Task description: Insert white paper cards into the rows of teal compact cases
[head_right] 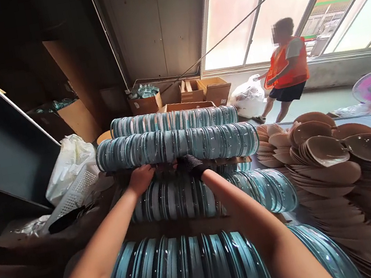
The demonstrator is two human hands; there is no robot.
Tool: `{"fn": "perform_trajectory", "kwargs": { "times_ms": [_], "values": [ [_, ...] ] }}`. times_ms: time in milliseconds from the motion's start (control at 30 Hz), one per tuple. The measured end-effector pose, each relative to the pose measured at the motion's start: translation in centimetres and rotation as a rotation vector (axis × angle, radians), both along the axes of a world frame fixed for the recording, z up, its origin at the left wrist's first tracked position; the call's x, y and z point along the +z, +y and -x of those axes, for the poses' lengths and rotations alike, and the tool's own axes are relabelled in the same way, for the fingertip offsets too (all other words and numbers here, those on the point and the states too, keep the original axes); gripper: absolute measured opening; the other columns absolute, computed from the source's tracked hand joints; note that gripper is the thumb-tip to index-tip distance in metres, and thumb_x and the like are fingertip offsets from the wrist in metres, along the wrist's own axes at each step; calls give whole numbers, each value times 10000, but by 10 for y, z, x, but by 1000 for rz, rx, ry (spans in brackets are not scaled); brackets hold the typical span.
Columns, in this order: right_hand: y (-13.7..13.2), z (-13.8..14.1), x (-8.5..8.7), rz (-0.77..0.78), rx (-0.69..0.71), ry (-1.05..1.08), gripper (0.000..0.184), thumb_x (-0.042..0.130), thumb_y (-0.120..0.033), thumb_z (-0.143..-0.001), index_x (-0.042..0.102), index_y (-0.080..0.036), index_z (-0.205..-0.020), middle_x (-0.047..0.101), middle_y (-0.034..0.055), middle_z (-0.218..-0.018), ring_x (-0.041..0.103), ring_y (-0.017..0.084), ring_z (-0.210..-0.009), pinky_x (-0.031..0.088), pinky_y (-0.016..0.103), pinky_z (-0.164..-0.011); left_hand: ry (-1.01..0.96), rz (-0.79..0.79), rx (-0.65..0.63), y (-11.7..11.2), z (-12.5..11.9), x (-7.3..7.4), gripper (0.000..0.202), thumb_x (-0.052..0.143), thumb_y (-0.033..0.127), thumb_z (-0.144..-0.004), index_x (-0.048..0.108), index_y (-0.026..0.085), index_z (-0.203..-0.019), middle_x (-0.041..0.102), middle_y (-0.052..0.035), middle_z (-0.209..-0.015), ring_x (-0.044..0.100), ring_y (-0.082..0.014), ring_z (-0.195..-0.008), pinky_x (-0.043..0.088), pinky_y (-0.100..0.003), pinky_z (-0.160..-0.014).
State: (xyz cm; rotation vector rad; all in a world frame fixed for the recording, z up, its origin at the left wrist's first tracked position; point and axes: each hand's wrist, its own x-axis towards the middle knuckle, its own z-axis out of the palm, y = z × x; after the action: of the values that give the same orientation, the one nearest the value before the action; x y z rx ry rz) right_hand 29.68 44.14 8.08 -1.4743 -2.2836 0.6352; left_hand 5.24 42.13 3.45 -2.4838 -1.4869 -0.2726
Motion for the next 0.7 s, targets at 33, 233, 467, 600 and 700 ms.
{"fn": "perform_trajectory", "kwargs": {
  "times_ms": [33, 233, 467, 600, 700],
  "values": [
    [6, -1, 0, 8, 16, -8, 271, 594, -231, -868, 738, -176, -1091, 744, 43, -1056, 683, 216, -1000, 519, 321, -935, -6, -1, 2, 1, 0, -2, 226, 459, 105, -899, 678, 134, -947, 636, -133, -934, 602, -263, -977, 452, -346, -728],
    [31, -3, 4, 36, 84, -27, 282, 595, -170, -839, 744, -162, -1078, 741, 48, -1067, 690, 199, -988, 515, 298, -940, -50, -6, 13, 8, -1, -12, 223, 453, 145, -918, 676, 143, -921, 634, -124, -924, 590, -262, -970, 452, -335, -692],
    [12, 32, 26, -50, 124, -24, 233, 605, -320, -870, 744, -206, -1019, 752, 7, -987, 680, 207, -934, 515, 347, -896, -263, -98, -10, -5, 28, 5, 224, 476, 302, -962, 677, 216, -1013, 672, -76, -988, 612, -203, -989, 470, -332, -885],
    [-10, -25, 37, -444, -188, 96, 419, 490, -409, -924, 613, -196, -1264, 615, 103, -1296, 536, 273, -1233, 390, 438, -1084, -699, -474, 346, -2, 88, 14, 659, 685, 458, -814, 461, 150, -1351, 486, -197, -1367, 413, -333, -1330, 335, -497, -1106],
    [-21, -108, 30, -741, -592, 139, 823, 608, -590, -793, 403, -125, -1441, 400, 185, -1481, 323, 341, -1407, 257, 505, -1171, -949, -304, 527, 16, 128, 4, 1018, 802, 464, -674, 267, 72, -1446, 350, -261, -1480, 319, -391, -1394, 342, -547, -1101]
  ]
}}
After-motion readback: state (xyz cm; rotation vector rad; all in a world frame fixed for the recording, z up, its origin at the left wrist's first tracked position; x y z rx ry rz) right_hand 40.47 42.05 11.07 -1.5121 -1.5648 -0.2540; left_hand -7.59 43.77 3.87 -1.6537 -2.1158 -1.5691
